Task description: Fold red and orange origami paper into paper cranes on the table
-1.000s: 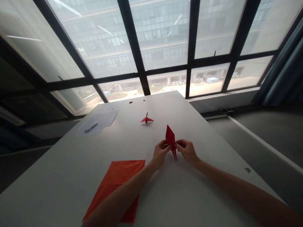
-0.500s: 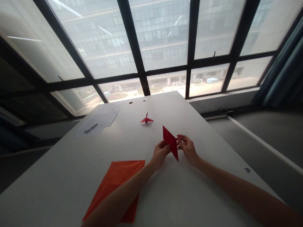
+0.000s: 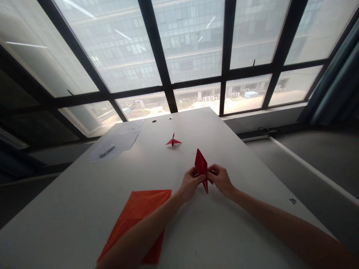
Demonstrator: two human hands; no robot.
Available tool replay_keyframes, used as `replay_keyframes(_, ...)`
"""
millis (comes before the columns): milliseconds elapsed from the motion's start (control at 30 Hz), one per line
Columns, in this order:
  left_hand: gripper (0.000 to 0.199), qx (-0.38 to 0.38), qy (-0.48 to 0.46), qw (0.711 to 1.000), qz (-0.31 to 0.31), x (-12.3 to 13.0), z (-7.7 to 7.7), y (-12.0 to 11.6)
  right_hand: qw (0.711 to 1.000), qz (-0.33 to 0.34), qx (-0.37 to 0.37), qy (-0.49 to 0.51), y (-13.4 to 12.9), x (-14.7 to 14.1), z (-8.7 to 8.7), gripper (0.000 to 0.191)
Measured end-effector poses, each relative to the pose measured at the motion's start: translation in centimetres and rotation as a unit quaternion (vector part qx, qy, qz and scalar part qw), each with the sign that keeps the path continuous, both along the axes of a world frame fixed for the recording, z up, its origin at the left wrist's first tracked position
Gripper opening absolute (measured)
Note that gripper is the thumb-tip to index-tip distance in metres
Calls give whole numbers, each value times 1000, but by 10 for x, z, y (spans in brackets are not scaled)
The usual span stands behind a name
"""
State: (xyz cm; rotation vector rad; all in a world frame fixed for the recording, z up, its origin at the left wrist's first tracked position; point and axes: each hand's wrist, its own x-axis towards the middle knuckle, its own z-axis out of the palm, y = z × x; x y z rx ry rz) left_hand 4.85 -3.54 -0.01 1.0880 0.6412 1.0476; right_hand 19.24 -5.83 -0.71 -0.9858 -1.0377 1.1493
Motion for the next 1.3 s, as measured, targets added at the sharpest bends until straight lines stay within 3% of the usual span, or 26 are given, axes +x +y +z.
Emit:
replay_keyframes(100, 39, 14, 3, 1000, -15, 1, 3, 0, 1000, 10, -4, 7, -2, 1, 3, 34)
replay_keyframes(300, 37, 34, 43, 998, 14, 1, 6, -1, 999, 15, 13, -33, -2, 4, 7, 34)
replay_keyframes(500, 61, 59, 78, 994, 39, 1, 2, -3, 999, -52, 12, -5, 4, 7, 3, 30)
replay_keyframes(700, 27, 95, 137, 985, 38, 1, -7, 1, 997, -70, 5, 15, 10, 11, -5, 31)
replay_keyframes(967, 20, 170, 225, 954, 104, -3, -11, 7, 994, -74, 57, -54, 13, 13, -7, 27)
replay_keyframes(1300, 23, 141, 165, 959, 183, -7, -6, 13, 996, -51, 52, -55, 16, 16, -14, 26)
